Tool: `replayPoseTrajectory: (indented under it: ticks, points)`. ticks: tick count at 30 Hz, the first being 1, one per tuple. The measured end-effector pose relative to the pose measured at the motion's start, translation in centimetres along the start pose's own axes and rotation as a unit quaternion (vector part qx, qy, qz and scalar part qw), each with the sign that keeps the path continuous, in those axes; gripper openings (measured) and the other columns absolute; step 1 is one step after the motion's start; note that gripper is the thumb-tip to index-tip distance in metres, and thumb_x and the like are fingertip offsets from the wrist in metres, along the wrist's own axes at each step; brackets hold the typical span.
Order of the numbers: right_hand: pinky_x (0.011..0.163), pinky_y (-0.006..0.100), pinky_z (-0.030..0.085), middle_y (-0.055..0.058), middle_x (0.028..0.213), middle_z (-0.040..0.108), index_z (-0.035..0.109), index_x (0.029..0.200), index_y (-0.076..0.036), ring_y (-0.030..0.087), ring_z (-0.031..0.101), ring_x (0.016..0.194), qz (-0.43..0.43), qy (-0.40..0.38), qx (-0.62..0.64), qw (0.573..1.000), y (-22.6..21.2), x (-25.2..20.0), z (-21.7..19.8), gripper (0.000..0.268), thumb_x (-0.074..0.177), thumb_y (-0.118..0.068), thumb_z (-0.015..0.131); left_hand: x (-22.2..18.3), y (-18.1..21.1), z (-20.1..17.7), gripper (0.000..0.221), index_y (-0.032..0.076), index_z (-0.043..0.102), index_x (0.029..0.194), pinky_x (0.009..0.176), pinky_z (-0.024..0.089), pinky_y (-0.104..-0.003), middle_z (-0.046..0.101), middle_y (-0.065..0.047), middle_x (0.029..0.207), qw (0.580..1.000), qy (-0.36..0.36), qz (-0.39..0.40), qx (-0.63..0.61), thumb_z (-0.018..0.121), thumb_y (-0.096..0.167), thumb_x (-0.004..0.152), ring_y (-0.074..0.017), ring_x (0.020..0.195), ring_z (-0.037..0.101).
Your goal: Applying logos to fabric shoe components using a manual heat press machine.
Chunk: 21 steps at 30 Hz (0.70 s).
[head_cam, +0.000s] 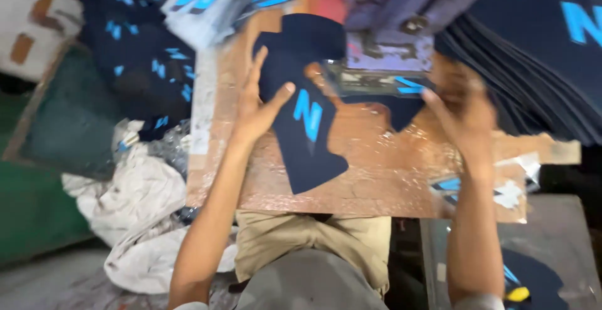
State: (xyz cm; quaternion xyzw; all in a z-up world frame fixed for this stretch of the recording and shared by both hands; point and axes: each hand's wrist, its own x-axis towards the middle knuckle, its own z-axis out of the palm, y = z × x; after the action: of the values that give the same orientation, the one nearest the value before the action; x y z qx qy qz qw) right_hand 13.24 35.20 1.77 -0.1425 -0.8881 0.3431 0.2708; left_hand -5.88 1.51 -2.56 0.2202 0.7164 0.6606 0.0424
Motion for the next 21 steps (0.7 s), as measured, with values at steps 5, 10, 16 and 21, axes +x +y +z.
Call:
replayPoseTrajectory:
  ticks: [5, 10, 16, 21]
  points:
    - [0.090, 0.036, 0.056, 0.014, 0.117, 0.072, 0.060, 0.134, 0.000, 0.024, 0.069, 0.104, 0.001, -0.101, 0.065, 0.993, 3.0, 3.3, 3.8, 0.048, 0.098, -0.022, 0.085, 1.3, 0.2, 0.9, 0.072, 0.011, 0.050, 0.150, 0.102, 0.054, -0.040, 0.067, -0.018, 0.137, 0.982, 0.005, 0.095, 0.163, 0.086, 0.018, 0.088, -0.0338, 0.122, 0.068]
    - [0.084, 0.043, 0.055, 0.017, 0.109, 0.074, 0.073, 0.123, -0.006, 0.036, 0.071, 0.097, -0.006, -0.106, -0.124, 0.987, -5.2, 0.1, 1.5, 0.037, 0.090, -0.019, 0.082, -1.8, 2.6, -1.0, 0.063, 0.016, 0.058, 0.143, 0.096, 0.055, -0.042, 0.071, -0.014, 0.130, 0.965, -0.020, 0.070, 0.251, 0.084, 0.021, 0.085, -0.0372, 0.115, 0.070]
    - [0.112, 0.047, 0.056, 0.017, 0.130, 0.066, 0.064, 0.128, 0.001, 0.034, 0.065, 0.129, -0.087, 0.048, -0.161, 0.982, -9.6, 0.0, -11.6, 0.047, 0.088, 0.000, 0.089, -8.1, 5.4, -10.2, 0.067, 0.022, 0.057, 0.142, 0.065, 0.055, -0.044, 0.068, -0.017, 0.131, 0.920, -0.051, -0.064, 0.383, 0.083, 0.033, 0.081, -0.0372, 0.075, 0.070]
    - [0.105, 0.048, 0.055, 0.029, 0.131, 0.062, 0.071, 0.124, 0.003, 0.045, 0.066, 0.122, -0.214, -0.011, -0.361, 0.908, -6.1, 5.9, -15.0, 0.063, 0.077, -0.031, 0.097, -7.8, 4.6, -15.4, 0.103, 0.009, 0.048, 0.154, 0.106, 0.043, -0.057, 0.054, -0.029, 0.141, 0.819, 0.014, 0.057, 0.571, 0.089, 0.040, 0.065, -0.0491, 0.128, 0.052]
